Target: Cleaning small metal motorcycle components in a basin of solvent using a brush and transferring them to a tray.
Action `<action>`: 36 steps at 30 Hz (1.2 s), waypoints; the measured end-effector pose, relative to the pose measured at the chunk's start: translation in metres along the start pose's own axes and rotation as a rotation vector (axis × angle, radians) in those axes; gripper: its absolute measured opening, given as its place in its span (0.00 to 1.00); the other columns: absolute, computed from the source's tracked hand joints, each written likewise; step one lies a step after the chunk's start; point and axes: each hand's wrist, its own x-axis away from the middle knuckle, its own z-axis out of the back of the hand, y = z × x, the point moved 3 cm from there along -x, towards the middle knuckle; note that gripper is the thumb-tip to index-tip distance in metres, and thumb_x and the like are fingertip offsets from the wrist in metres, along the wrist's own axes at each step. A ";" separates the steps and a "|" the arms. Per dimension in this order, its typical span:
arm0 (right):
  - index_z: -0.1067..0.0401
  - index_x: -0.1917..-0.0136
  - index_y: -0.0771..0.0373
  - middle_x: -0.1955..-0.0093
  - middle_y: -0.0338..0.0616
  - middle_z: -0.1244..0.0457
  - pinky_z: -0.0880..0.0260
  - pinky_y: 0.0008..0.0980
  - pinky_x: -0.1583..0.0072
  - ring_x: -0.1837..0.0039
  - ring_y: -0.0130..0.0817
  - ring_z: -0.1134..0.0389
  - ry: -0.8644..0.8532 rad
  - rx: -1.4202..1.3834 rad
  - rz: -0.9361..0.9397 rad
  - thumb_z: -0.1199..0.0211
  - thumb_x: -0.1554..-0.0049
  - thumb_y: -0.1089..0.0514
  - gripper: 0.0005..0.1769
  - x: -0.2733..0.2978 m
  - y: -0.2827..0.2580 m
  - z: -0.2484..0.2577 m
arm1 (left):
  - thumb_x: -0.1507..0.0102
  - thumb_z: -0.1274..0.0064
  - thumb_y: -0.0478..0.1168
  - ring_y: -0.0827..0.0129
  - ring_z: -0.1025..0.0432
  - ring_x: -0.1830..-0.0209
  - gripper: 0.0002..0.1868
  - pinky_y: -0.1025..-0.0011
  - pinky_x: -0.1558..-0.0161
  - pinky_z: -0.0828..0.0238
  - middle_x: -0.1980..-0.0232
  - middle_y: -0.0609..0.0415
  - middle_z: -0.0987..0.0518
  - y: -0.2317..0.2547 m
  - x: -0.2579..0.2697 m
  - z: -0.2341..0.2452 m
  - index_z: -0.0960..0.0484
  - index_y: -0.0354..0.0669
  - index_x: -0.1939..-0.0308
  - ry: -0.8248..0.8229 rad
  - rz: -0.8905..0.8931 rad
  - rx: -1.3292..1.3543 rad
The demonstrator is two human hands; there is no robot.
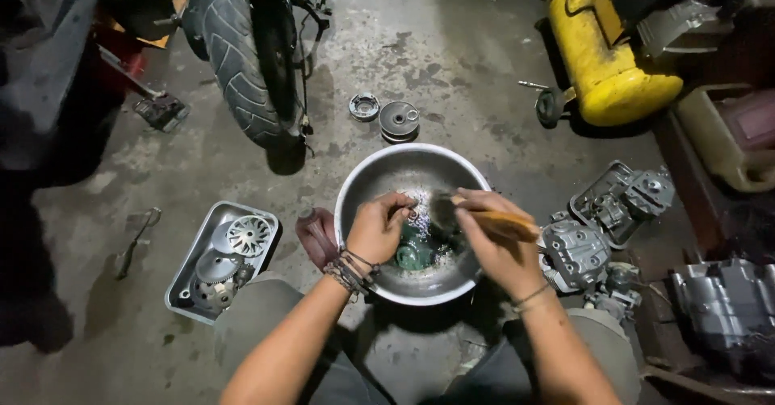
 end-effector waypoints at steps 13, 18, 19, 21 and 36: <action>0.22 0.54 0.58 0.44 0.52 0.27 0.29 0.46 0.40 0.40 0.53 0.27 0.031 -0.040 -0.064 0.36 0.39 0.56 0.06 -0.002 -0.017 0.003 | 0.33 0.56 0.36 0.47 0.20 0.60 0.14 0.53 0.60 0.19 0.60 0.46 0.17 -0.016 0.010 -0.013 0.20 0.49 0.46 -0.124 -0.079 -0.498; 0.21 0.51 0.54 0.44 0.49 0.27 0.31 0.48 0.37 0.39 0.52 0.28 -0.057 -0.060 -0.256 0.36 0.39 0.50 0.09 0.003 -0.004 -0.014 | 0.35 0.63 0.39 0.46 0.20 0.57 0.15 0.53 0.57 0.20 0.58 0.50 0.20 -0.027 0.009 -0.014 0.27 0.55 0.46 -0.171 -0.058 -0.595; 0.21 0.51 0.54 0.44 0.49 0.27 0.31 0.48 0.37 0.39 0.52 0.28 -0.057 -0.060 -0.259 0.36 0.39 0.50 0.09 0.005 -0.005 -0.008 | 0.35 0.63 0.39 0.46 0.20 0.57 0.15 0.53 0.57 0.20 0.58 0.50 0.20 -0.024 0.010 -0.014 0.27 0.55 0.46 -0.174 -0.058 -0.595; 0.23 0.52 0.58 0.42 0.51 0.28 0.32 0.48 0.37 0.38 0.54 0.29 0.033 0.024 -0.057 0.37 0.38 0.54 0.07 0.000 -0.013 0.004 | 0.35 0.62 0.37 0.45 0.21 0.58 0.11 0.51 0.59 0.21 0.62 0.47 0.21 -0.018 0.009 -0.011 0.27 0.49 0.52 -0.133 -0.114 -0.577; 0.22 0.53 0.55 0.45 0.48 0.27 0.29 0.45 0.41 0.41 0.51 0.27 -0.091 -0.013 0.032 0.34 0.41 0.54 0.05 0.003 -0.008 -0.012 | 0.30 0.63 0.41 0.33 0.23 0.56 0.09 0.44 0.52 0.29 0.63 0.35 0.18 0.013 0.019 0.003 0.30 0.48 0.49 -0.085 -0.072 -0.200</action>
